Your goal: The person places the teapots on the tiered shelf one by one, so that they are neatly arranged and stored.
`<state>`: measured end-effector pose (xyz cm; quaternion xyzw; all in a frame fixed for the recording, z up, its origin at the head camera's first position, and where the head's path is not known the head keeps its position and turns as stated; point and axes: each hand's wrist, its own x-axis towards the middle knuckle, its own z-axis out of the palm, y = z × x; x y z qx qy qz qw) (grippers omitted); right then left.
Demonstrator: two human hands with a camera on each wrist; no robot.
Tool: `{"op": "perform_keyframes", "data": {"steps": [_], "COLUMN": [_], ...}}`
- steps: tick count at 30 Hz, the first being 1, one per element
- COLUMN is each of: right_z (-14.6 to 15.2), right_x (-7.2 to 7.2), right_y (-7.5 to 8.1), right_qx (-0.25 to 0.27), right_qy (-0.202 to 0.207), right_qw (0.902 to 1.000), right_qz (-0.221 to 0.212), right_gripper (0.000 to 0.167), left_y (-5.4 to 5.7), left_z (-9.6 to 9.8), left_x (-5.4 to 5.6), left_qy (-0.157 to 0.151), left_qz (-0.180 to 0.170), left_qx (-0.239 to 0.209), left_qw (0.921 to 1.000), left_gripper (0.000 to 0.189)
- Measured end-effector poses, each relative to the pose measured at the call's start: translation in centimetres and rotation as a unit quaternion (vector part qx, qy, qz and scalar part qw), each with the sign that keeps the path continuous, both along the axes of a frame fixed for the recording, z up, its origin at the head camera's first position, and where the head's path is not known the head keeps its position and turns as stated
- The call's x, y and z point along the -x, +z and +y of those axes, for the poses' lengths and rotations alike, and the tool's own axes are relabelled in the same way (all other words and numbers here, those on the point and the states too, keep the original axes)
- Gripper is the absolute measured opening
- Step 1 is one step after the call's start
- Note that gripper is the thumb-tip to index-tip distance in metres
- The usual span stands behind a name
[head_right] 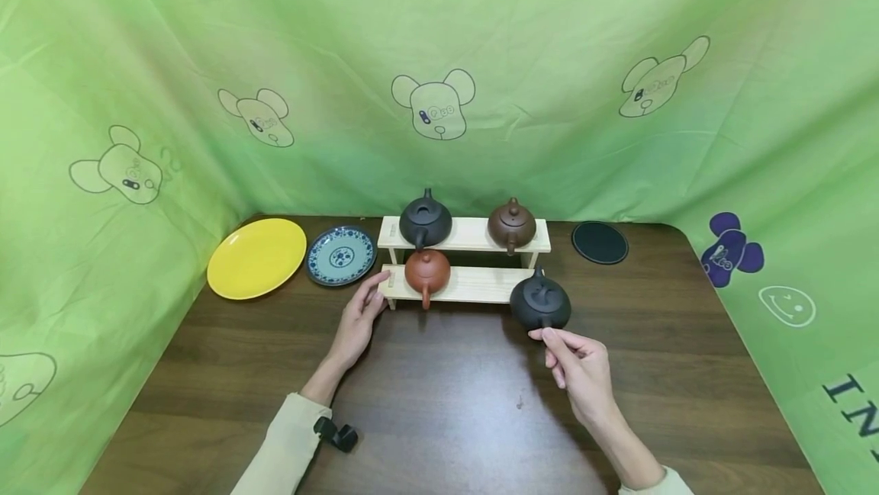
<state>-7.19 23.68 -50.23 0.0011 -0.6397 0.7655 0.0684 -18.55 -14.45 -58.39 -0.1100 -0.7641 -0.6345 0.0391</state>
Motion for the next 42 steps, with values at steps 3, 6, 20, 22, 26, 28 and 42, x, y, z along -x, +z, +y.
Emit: {"op": "perform_keyframes", "data": {"steps": [3, 6, 20, 22, 26, 28, 42], "right_z": [-0.4, -0.8, -2.9, -3.0, -3.4, -3.5, -4.5], "right_x": [0.3, 0.5, 2.2, 2.5, 3.0, 3.2, 4.8], "right_y": [-0.1, -0.3, -0.8, -0.9, -1.0, -0.9, -0.9], "right_qx": [-0.008, -0.017, -0.028, -0.029, -0.036, -0.04, -0.038], "right_qy": [0.015, 0.026, 0.001, -0.004, -0.011, -0.013, -0.03], "right_qw": [0.9998, 0.9993, 0.9996, 0.9996, 0.9993, 0.9991, 0.9988], "right_qz": [0.009, 0.018, 0.003, 0.0, -0.002, 0.0, -0.003], "right_gripper": [0.025, 0.025, 0.023, 0.024, 0.024, 0.025, 0.024], "left_y": [-0.6, -0.6, -0.8, -0.6, -0.9, -1.0, 1.8], "left_z": [-0.2, -0.2, -0.1, -0.1, -0.3, -0.3, 0.5], "left_x": [0.4, 0.4, 0.5, 0.5, 0.5, 0.6, -1.0], "left_qy": [-0.004, -0.005, -0.004, -0.004, -0.009, -0.01, -0.002], "left_qz": [-0.017, -0.013, -0.038, -0.039, -0.02, -0.015, 0.031], "left_qx": [-0.011, -0.015, -0.021, -0.021, -0.022, -0.022, -0.014], "left_qw": [0.9998, 0.9998, 0.999, 0.999, 0.9995, 0.9996, 0.9994], "left_gripper": [0.042, 0.042, 0.044, 0.045, 0.045, 0.044, 0.042]}}
